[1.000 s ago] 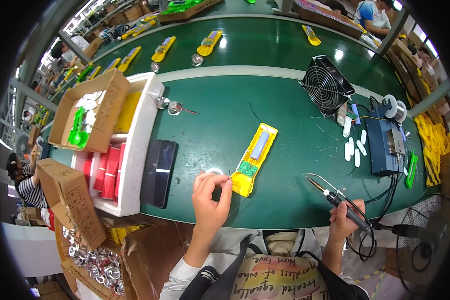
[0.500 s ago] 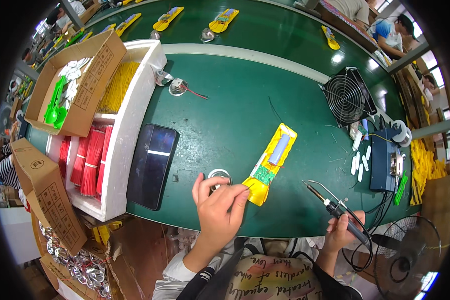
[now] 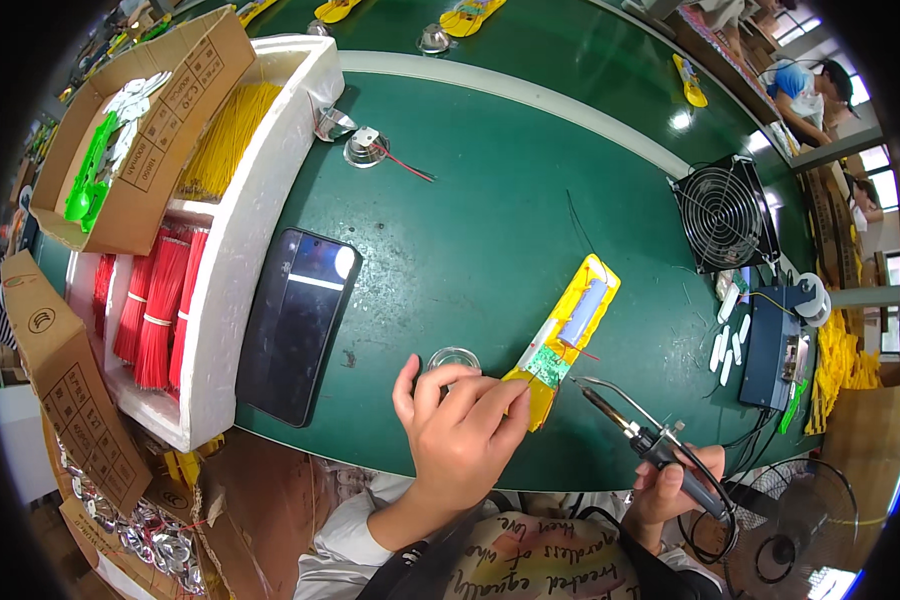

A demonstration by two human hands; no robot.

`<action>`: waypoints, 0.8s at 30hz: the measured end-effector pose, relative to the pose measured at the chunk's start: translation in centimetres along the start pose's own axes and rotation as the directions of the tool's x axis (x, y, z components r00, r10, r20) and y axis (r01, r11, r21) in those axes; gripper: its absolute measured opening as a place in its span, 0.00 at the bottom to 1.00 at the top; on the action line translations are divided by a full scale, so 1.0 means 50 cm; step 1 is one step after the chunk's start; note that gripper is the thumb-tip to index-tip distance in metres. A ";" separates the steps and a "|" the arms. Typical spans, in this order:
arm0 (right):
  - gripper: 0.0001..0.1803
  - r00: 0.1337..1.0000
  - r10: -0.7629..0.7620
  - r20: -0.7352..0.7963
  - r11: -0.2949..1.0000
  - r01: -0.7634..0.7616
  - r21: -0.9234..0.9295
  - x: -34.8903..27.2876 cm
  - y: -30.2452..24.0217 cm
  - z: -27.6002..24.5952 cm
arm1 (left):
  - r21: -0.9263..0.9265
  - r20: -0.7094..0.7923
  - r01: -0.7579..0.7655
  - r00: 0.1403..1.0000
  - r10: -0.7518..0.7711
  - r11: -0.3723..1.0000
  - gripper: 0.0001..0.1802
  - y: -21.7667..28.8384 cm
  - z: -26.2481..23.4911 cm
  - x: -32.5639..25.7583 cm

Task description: The person solders wires onto the circuit boards inside flashlight casings using a soldering iron, attaches reflectors, and places the assembled flashlights onto a conveyor belt.

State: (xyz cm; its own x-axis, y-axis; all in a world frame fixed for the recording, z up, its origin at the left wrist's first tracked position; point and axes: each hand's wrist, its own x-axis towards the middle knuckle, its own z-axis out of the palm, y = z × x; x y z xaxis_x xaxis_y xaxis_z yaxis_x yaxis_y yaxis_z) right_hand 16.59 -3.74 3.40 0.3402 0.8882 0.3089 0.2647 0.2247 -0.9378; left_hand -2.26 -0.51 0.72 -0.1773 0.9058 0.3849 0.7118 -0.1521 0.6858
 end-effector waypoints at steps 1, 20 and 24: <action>0.26 1.000 0.009 0.028 1.000 -0.009 -0.018 0.000 -0.001 0.003 | 0.000 0.001 0.000 1.000 0.000 1.000 0.08 0.000 0.000 0.000; 0.25 0.987 0.127 0.099 0.990 -0.132 0.048 0.012 0.013 0.031 | 0.030 -0.046 0.009 0.999 -0.008 1.000 0.09 -0.001 0.025 0.005; 0.24 0.988 0.122 0.096 0.991 -0.127 0.048 0.012 0.008 0.034 | 0.015 -0.069 0.030 0.997 -0.029 0.999 0.08 0.006 0.021 0.010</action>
State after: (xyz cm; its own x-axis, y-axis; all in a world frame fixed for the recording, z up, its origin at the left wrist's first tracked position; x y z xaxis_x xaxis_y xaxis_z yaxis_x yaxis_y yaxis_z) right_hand 15.36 -2.41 2.93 0.2818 0.9433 0.1755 0.1760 0.1289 -0.9759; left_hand -1.42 0.28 0.48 -0.2443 0.8805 0.4063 0.7163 -0.1186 0.6877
